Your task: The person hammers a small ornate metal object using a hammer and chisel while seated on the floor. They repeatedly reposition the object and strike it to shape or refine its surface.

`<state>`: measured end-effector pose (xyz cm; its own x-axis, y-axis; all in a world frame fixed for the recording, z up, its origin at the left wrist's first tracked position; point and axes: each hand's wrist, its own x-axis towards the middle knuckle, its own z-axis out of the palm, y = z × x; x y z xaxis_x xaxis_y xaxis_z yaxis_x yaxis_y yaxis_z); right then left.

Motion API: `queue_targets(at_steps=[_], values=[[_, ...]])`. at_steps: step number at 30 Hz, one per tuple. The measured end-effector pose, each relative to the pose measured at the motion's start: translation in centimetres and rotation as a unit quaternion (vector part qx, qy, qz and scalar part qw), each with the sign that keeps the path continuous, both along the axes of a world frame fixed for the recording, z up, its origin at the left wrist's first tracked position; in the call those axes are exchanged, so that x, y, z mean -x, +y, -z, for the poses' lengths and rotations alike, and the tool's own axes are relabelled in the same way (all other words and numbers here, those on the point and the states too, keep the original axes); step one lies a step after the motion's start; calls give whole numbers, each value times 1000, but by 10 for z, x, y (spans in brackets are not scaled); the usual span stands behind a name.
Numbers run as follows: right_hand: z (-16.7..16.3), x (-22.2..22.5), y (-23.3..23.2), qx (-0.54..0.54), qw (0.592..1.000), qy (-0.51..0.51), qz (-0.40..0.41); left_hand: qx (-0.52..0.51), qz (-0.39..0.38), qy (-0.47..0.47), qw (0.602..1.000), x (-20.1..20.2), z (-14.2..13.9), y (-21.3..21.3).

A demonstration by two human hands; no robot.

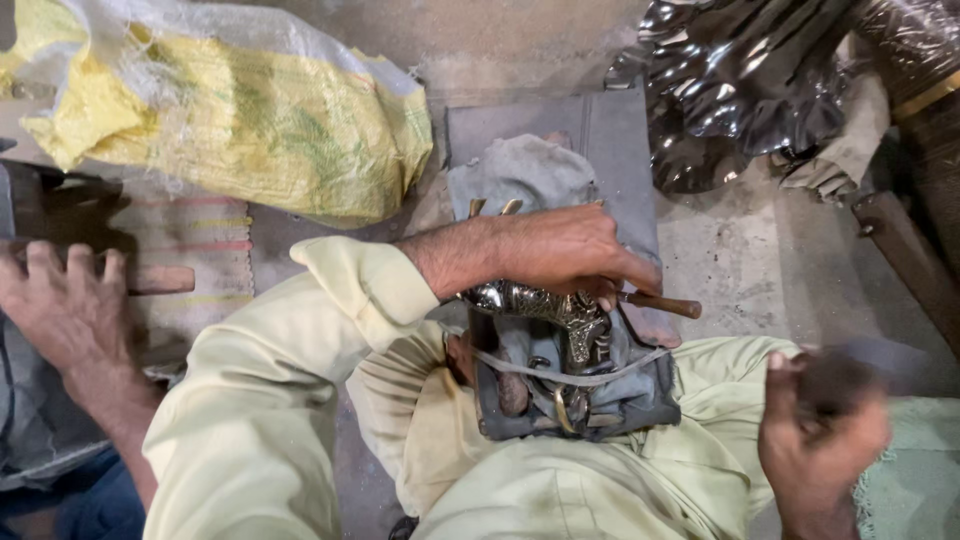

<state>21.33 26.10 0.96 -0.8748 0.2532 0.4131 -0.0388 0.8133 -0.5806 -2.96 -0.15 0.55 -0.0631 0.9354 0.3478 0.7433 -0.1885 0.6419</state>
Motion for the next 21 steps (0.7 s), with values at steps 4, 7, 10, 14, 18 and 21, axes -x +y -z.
queue_targets(at_steps=[4, 7, 10, 14, 18, 21], values=[[-15, 4, -12, -73, 997, 3, 18, 15, 3, 16, 1000, 5, -3, 0], [-27, 9, -26, 24, 998, -26, 44, 6, 2, 14, 1000, 5, -4, -3], [-42, 14, -32, -103, 991, -60, 56, -9, 15, 14, 1000, 11, -6, -2], [-47, 22, -38, -99, 990, -79, 63, -15, 20, 1, 1000, 11, -10, -7], [-46, 21, -32, 8, 997, -49, 56, 10, 15, 7, 1000, 16, -16, -6], [-45, 18, -25, -176, 980, -96, 16, -14, 33, -17, 999, 19, -15, -7]])
